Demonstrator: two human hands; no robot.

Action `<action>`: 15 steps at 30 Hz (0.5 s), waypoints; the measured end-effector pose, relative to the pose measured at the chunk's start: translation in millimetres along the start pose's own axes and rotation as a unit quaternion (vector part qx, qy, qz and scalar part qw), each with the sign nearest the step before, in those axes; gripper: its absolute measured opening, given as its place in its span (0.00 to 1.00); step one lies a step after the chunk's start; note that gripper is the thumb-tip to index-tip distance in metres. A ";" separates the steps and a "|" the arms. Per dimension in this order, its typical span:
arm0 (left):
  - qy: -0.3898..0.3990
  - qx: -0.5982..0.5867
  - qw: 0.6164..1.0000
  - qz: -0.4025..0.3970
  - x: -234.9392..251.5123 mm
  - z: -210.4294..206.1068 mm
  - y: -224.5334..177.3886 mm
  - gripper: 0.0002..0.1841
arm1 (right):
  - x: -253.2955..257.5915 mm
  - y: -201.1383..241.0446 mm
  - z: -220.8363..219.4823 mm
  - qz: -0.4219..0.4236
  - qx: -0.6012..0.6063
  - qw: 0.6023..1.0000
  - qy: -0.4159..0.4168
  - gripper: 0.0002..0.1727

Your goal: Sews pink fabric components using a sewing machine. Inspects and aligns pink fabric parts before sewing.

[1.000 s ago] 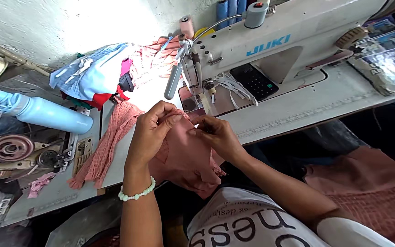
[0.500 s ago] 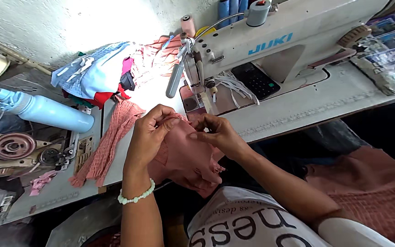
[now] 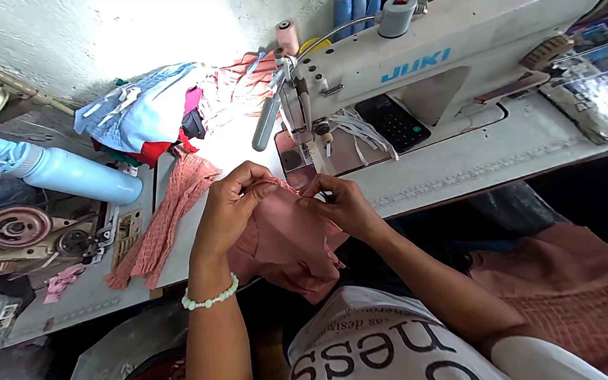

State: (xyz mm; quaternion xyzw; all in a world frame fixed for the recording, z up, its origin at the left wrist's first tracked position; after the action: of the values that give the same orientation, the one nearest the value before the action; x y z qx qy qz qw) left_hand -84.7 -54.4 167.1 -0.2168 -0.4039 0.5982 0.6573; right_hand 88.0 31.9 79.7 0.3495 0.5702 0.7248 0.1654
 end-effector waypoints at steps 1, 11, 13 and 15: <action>-0.001 -0.001 1.000 0.006 1.9 -0.5 1.9 0.04 | -0.5 0.3 0.0 -0.004 -0.005 1.000 -0.002 0.05; 0.081 0.120 0.970 0.193 59.7 -75.0 88.5 0.08 | 0.6 -47.0 8.1 -0.121 -0.236 0.963 -0.038 0.15; 0.076 0.134 0.959 0.239 65.9 -92.4 111.7 0.09 | 3.2 -60.5 9.8 -0.174 -0.263 0.949 -0.017 0.16; 0.043 0.158 0.946 0.281 67.9 -97.3 111.5 0.10 | 6.0 -62.6 10.1 -0.201 -0.277 0.940 -0.002 0.16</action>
State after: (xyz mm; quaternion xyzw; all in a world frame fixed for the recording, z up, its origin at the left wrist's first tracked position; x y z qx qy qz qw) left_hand -78.8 51.4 43.5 -0.2404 -0.1987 0.8049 0.5048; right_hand 80.9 61.4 23.7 0.1692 0.4052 0.8049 0.3992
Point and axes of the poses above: each hand's wrist, its own x-axis towards the middle knuckle, its own z-axis out of the back of the hand, y = z × x, the point moved 4 cm from there along x, towards the middle knuckle, and after that the axes turned 5 degrees about y, right-handed, at the moved point
